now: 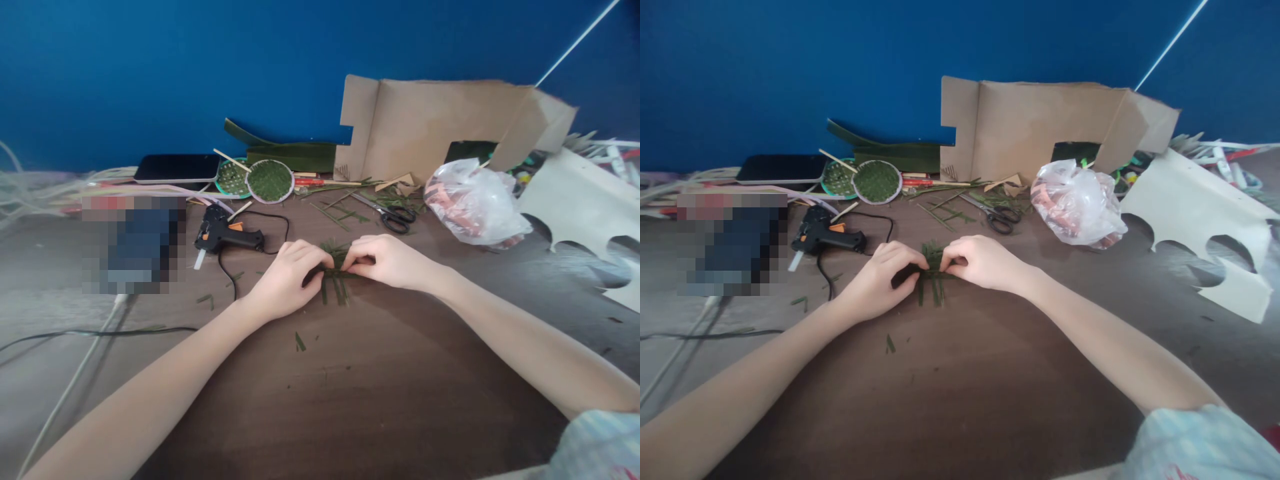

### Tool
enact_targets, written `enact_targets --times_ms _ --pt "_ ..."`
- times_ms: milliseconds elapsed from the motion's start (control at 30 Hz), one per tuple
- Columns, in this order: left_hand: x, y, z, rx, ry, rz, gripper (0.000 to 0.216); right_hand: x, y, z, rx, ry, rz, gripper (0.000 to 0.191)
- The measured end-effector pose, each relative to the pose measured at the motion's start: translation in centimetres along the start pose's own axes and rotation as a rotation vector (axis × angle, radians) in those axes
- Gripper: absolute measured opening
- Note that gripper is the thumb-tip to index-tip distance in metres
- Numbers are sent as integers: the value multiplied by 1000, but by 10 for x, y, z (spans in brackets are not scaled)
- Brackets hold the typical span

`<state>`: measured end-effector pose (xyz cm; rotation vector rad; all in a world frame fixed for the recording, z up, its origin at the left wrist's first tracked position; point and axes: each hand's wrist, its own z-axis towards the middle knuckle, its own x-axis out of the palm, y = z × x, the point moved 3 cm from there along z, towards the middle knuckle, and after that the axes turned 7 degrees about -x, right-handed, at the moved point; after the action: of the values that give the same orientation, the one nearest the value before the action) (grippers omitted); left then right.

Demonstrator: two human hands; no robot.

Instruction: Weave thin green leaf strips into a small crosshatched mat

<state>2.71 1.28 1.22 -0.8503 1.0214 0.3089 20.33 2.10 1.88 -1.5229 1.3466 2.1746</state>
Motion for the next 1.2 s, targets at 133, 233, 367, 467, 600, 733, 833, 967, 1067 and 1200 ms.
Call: enact_targets --times_ms 133,233,367,467,600,733,833,967,1067,1200 --pt "1 0 0 30 40 -36 21 1 -1 0 -9 -10 21 14" --pt "3 2 0 16 56 -43 22 1 -1 0 4 -11 33 14" --pt "5 3 0 13 45 -36 22 -1 0 0 13 -2 37 15" --pt "5 2 0 31 29 -27 22 -2 1 -1 12 3 35 16" --pt "2 2 -1 -24 0 -34 23 -1 -1 -2 54 13 47 15" --pt "-1 3 -1 -61 -60 -26 20 1 -4 -2 75 12 67 16" --pt "0 5 0 -47 -78 13 18 1 -5 -2 76 13 66 16" --pt "2 9 -1 -25 -80 94 22 1 -3 -2 82 16 64 16" --pt "3 10 -1 2 -83 123 24 1 -2 -2 84 20 74 16" --pt "3 11 -1 9 -90 108 24 -1 -2 -2 71 32 77 16"
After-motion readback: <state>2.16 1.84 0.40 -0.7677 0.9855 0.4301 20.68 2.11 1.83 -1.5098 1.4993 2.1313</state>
